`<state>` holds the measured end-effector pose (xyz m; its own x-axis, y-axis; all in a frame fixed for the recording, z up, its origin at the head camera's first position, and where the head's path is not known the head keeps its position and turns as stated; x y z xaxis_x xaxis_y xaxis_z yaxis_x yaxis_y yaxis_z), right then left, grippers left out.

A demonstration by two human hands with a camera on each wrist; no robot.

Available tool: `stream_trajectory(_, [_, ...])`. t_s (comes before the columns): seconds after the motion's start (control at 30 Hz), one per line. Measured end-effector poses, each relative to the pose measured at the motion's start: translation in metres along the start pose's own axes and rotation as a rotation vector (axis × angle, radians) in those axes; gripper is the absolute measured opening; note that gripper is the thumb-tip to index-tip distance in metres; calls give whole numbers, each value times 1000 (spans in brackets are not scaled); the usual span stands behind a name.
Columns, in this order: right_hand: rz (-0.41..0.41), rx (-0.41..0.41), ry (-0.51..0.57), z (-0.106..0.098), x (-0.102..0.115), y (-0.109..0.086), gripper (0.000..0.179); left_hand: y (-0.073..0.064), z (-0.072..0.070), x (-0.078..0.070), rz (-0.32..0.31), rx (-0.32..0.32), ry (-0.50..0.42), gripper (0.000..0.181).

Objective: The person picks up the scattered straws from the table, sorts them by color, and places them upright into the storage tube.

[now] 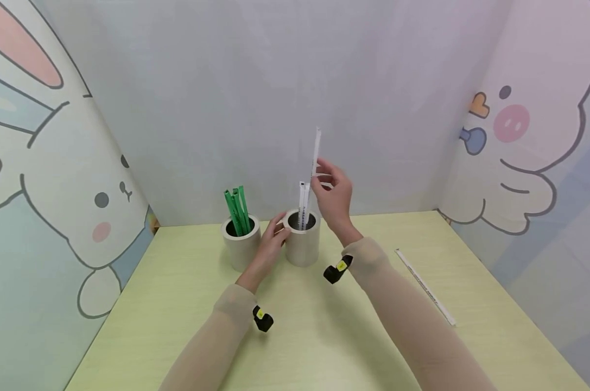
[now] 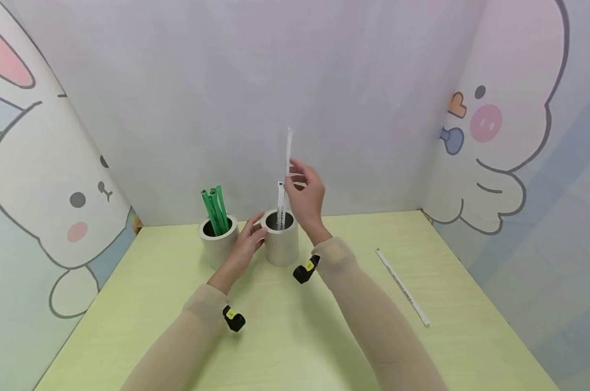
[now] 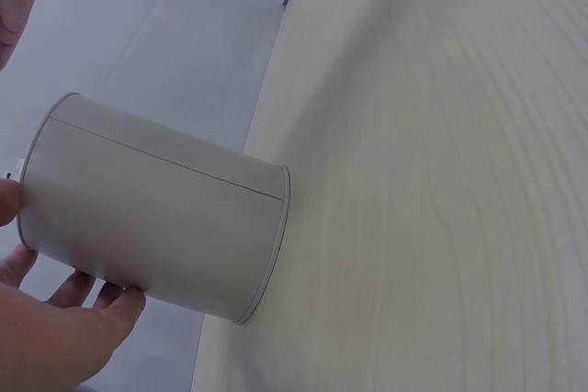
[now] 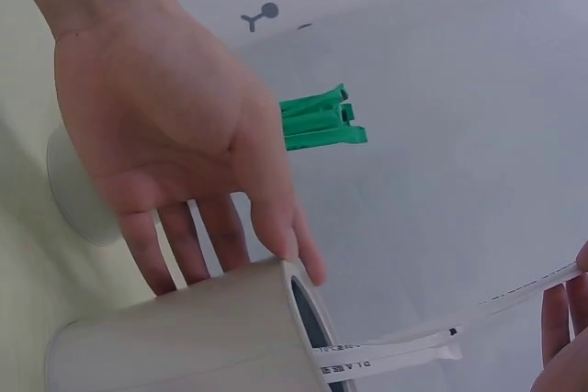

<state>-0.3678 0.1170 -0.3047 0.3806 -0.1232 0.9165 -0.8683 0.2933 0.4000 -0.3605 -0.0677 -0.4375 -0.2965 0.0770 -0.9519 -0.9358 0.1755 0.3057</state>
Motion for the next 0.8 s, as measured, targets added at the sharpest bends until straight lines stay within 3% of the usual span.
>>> stream_trajectory(0.2, [52, -4, -25, 9, -23, -6, 41, -1, 0, -1, -2, 9, 7, 57])
stream_trajectory(0.43, [94, 20, -83, 1, -43, -9, 42, -1, 0, -2, 1, -1, 2, 58])
stream_trajectory(0.63, [40, 46, -178, -20, -42, -6, 42, 0, 0, -2, 2, 3, 7, 58])
stream_trajectory(0.8, [-41, 134, -355, -46, -36, -3, 41, 0, 0, -2, -1, -3, 10, 57])
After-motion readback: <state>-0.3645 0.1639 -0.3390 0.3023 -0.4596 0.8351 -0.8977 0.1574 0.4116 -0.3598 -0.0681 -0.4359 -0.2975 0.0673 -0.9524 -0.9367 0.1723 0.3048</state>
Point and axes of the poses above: each hand's wrist, its own y-axis towards the middle knuckle, its own z-axis out of the palm, x = y × z, the point moved 5 cm from there along y, towards the middle knuckle, and after that the axes turned 14 degrees about z, right-handed, at the moved point
